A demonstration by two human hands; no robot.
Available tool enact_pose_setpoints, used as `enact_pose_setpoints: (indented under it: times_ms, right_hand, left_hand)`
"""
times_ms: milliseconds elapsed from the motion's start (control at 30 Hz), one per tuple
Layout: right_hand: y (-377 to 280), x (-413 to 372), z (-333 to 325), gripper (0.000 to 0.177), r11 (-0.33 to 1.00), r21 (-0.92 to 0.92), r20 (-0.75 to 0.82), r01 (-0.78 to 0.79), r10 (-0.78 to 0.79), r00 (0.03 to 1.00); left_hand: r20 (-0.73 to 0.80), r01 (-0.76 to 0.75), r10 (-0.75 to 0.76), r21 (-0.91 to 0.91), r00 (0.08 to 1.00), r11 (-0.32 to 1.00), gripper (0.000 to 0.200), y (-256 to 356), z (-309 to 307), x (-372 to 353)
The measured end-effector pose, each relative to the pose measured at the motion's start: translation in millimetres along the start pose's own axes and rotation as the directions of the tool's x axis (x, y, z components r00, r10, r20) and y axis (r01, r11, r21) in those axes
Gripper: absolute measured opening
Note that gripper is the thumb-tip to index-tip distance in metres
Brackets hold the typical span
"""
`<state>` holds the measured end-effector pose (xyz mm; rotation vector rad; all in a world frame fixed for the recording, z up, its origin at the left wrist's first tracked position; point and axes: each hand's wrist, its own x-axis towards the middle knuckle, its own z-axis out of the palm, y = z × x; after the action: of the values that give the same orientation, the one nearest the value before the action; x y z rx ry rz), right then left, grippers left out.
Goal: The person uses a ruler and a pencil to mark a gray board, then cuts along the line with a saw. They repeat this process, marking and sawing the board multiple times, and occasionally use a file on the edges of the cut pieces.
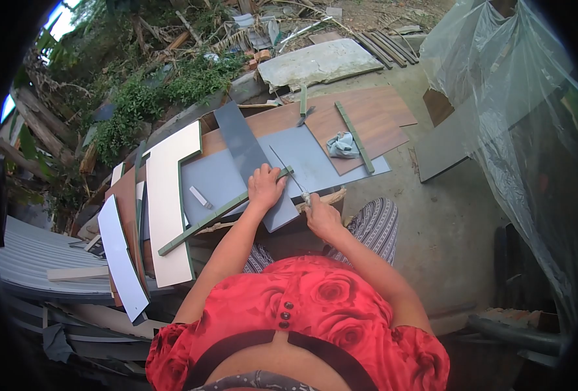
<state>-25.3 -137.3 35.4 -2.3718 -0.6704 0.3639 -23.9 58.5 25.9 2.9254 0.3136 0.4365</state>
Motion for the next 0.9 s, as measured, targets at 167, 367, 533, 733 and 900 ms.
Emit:
enact_pose_setpoints:
  times_ms: [167,367,533,733,900]
  right_hand:
    - [-8,11,-1,0.026,0.995,-0.094,0.061,-0.033,0.039,0.997]
    - [-10,48,9,0.022,0.993,-0.096,0.031,0.068,-0.065,0.997]
    - [1,10,10,0.024,0.992,-0.123,0.042,0.027,-0.022,0.999]
    - [17,-55,-8,0.028,0.994,-0.098,0.104,-0.037,0.047,0.993]
    - [2,9,1,0.025,0.991,-0.131,0.076,0.010,0.000,0.997]
  left_hand:
    - [0.013,-0.007,0.008,-0.009,1.000,1.000,0.023,-1,1,0]
    - [0.016,-0.006,0.006,0.002,1.000,1.000,0.025,-1,0,1]
    - [0.037,0.023,-0.024,0.009,0.999,1.000,0.023,2,-2,1]
    - [0.027,0.001,0.000,-0.009,1.000,1.000,0.025,-2,1,2]
    - [0.055,0.009,-0.008,-0.012,0.998,1.000,0.024,1,-3,4]
